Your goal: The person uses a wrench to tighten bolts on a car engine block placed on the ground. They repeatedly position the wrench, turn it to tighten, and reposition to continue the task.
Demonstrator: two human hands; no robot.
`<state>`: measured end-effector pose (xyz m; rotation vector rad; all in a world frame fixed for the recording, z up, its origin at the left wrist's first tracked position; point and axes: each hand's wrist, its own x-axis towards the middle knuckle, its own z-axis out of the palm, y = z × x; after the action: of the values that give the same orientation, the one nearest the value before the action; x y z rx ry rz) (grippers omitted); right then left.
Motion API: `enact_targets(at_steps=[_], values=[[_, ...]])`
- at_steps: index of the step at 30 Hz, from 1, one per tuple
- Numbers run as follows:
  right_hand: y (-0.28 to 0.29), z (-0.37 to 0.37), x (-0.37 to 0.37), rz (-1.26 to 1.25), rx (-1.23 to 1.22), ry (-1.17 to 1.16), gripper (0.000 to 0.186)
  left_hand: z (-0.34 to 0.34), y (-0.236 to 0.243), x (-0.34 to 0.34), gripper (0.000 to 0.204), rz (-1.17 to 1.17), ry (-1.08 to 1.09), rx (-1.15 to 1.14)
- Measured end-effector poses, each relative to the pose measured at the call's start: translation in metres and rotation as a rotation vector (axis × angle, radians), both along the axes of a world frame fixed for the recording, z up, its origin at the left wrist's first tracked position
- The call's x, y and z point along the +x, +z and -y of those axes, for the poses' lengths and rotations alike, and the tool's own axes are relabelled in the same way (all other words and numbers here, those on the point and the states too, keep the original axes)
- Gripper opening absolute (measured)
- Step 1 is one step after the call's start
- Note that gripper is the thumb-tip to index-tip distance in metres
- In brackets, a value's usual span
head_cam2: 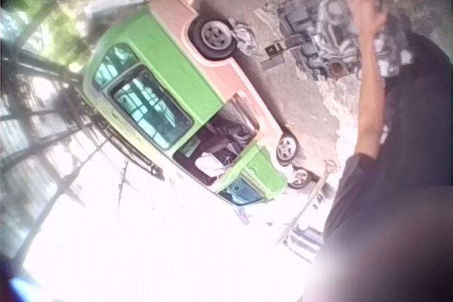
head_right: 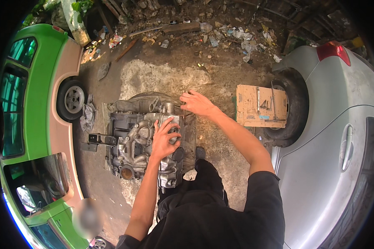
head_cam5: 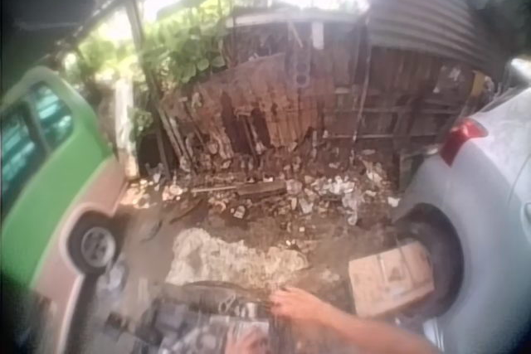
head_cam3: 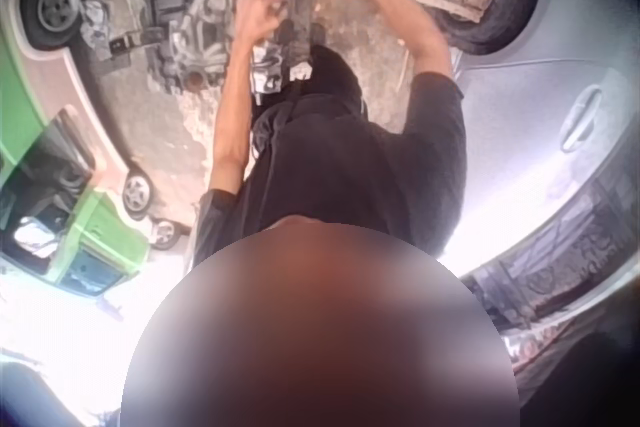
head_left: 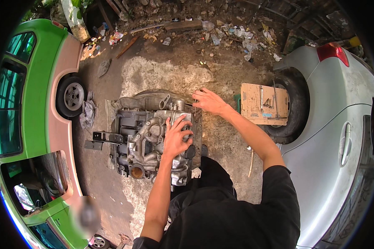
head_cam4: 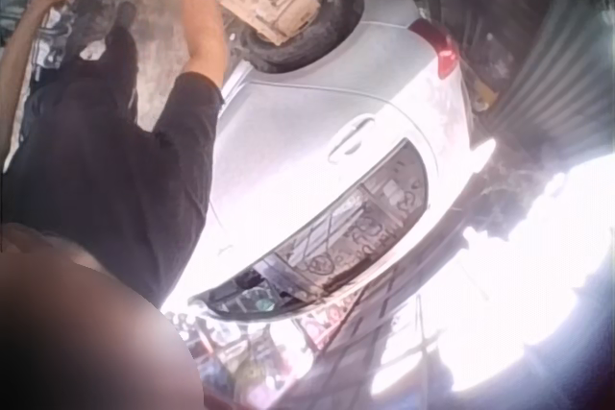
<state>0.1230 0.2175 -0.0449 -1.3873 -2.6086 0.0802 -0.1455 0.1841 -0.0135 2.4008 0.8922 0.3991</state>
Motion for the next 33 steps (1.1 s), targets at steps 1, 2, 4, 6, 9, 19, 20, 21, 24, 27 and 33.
enact_targets(at_steps=[1, 2, 4, 6, 9, 19, 20, 21, 24, 27, 33], values=[[0.008, 0.004, 0.006, -0.069, 0.139, -0.040, 0.025, 0.000, 0.000, 0.000, 0.014, 0.003, 0.002, -0.002], [0.012, 0.006, 0.008, -0.082, 0.080, -0.166, 0.025, 0.000, 0.001, 0.000, 0.014, 0.001, 0.005, -0.003], [0.011, 0.013, 0.011, -0.183, 0.052, -0.404, 0.025, 0.001, 0.001, 0.000, 0.014, 0.011, 0.005, -0.002], [-0.002, 0.033, 0.007, -0.394, -0.129, -0.541, 0.024, 0.000, 0.003, 0.000, 0.014, 0.006, 0.000, -0.002], [-0.037, 0.066, -0.024, -0.751, -0.391, -0.739, 0.027, 0.000, 0.003, -0.001, 0.014, -0.011, -0.001, -0.003], [-0.060, 0.142, -0.121, -1.055, -0.654, -0.989, 0.058, 0.001, -0.001, 0.000, 0.016, 0.000, 0.004, -0.003], [-0.056, 0.142, -0.124, -1.050, -0.664, -1.016, 0.058, 0.000, 0.000, 0.000, 0.017, -0.009, 0.003, -0.001], [-0.053, 0.141, -0.126, -1.034, -0.672, -1.033, 0.059, -0.001, 0.000, 0.000, 0.017, 0.000, 0.005, 0.002], [-0.050, 0.140, -0.130, -1.086, -0.701, -1.050, 0.060, 0.000, 0.001, 0.001, 0.017, 0.001, 0.006, 0.003], [-0.053, 0.138, -0.131, -1.005, -0.561, -1.012, 0.059, 0.000, 0.000, 0.000, 0.017, 0.000, 0.007, 0.004], [-0.056, 0.135, -0.130, -0.965, -0.518, -0.962, 0.061, -0.001, -0.003, 0.000, 0.017, 0.001, 0.005, 0.010]])
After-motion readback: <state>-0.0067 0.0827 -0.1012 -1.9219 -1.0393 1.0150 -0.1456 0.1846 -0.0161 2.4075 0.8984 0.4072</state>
